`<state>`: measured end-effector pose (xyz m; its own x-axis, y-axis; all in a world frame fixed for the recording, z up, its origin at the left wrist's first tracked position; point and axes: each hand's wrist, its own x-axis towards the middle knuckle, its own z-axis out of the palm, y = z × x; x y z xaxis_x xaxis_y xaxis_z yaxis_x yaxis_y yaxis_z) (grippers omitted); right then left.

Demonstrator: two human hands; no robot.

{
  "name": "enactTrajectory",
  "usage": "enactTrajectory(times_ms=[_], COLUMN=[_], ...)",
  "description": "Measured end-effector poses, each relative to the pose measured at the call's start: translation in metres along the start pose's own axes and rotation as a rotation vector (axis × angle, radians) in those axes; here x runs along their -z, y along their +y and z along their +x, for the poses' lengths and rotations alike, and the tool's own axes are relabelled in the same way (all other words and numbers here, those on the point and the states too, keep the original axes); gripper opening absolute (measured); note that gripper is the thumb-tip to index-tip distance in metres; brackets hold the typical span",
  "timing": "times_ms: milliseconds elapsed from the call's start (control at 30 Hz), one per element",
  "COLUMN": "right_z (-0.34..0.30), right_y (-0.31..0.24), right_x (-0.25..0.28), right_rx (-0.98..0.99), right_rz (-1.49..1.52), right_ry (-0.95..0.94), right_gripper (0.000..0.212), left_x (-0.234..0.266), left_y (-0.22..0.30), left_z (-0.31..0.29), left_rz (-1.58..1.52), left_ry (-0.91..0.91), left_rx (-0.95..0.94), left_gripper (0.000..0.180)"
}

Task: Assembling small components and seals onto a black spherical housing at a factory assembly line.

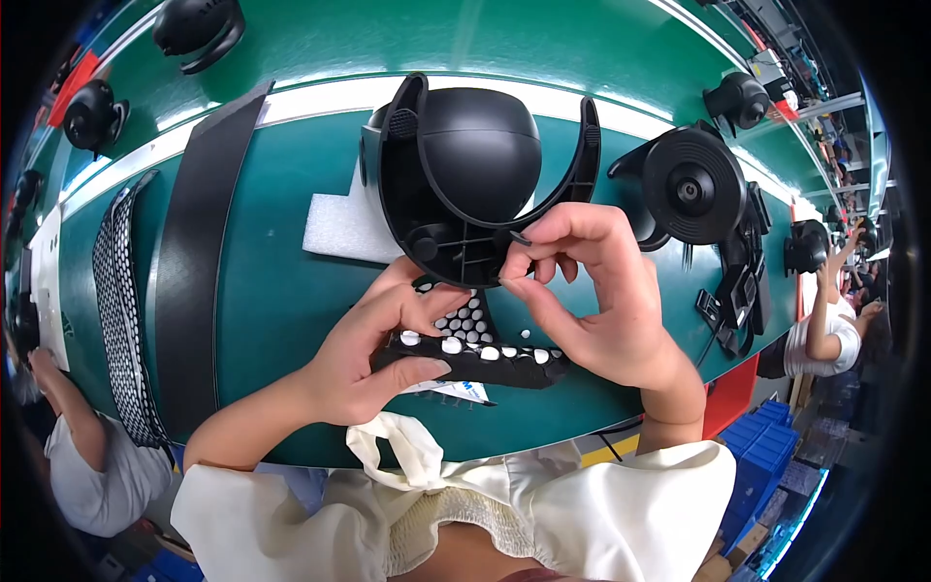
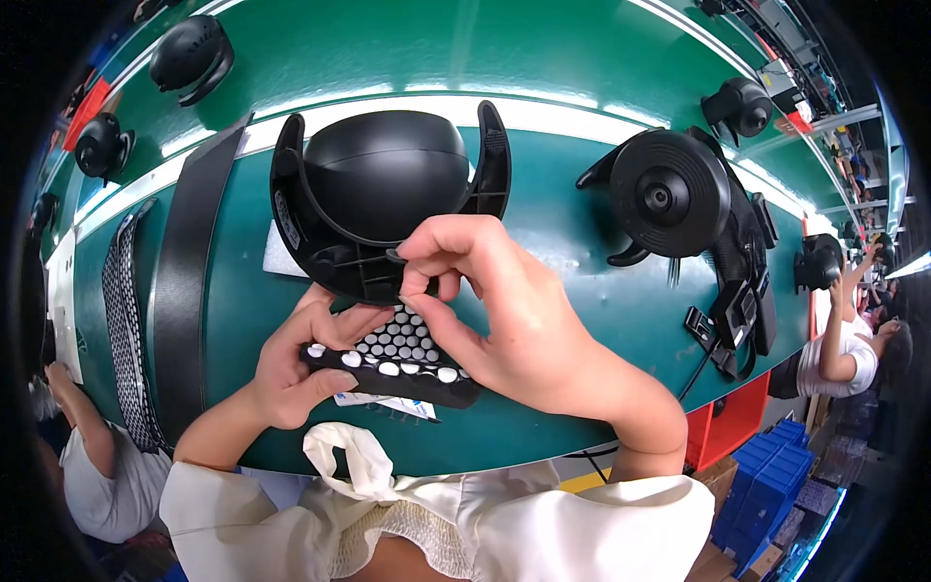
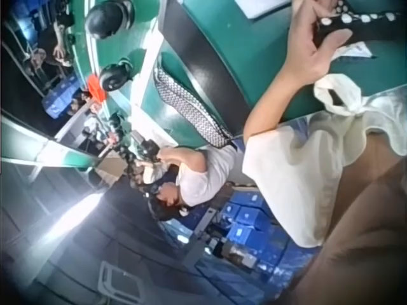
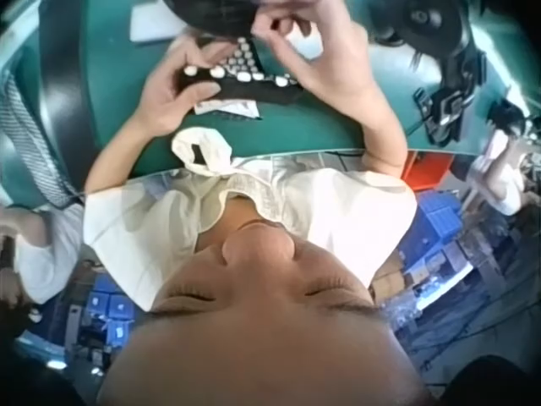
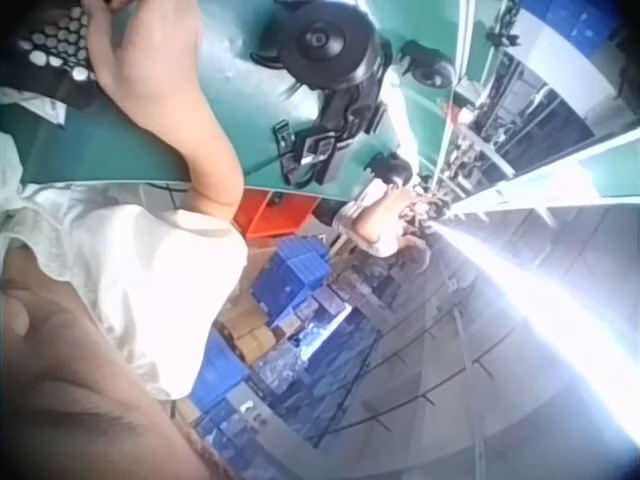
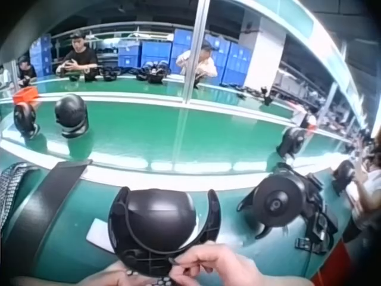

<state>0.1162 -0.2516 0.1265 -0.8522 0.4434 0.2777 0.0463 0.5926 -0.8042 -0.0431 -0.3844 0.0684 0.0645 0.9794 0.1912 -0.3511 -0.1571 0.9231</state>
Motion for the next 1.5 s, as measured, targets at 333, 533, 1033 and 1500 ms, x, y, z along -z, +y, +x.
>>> enactTrajectory(times_ms=[333, 533, 1033, 1500], right_z=[0.001, -0.003, -0.013, -0.021], right_y=[-0.001, -0.009, 0.023, 0.02], right_x=[-0.002, -0.002, 0.03, 0.038], right_rx=[0.151, -0.031, -0.327, -0.178], right_rz=[-0.238, -0.525, 0.544, 0.127], right_ry=[0.047, 0.182, 0.254, 0.17], right_gripper=[0.038, 0.049, 0.01, 0.005], left_x=[-0.002, 0.001, -0.004, -0.017], left_y=[0.003, -0.005, 0.001, -0.004], left_z=[0.002, 0.003, -0.002, 0.002], left_rz=[0.113, -0.012, 0.017, 0.003], left_ry=[0.023, 0.034, 0.063, 0.108], left_rx=[0.049, 0.058, 0.066, 0.049], left_gripper=[0.012, 0.012, 0.018, 0.018])
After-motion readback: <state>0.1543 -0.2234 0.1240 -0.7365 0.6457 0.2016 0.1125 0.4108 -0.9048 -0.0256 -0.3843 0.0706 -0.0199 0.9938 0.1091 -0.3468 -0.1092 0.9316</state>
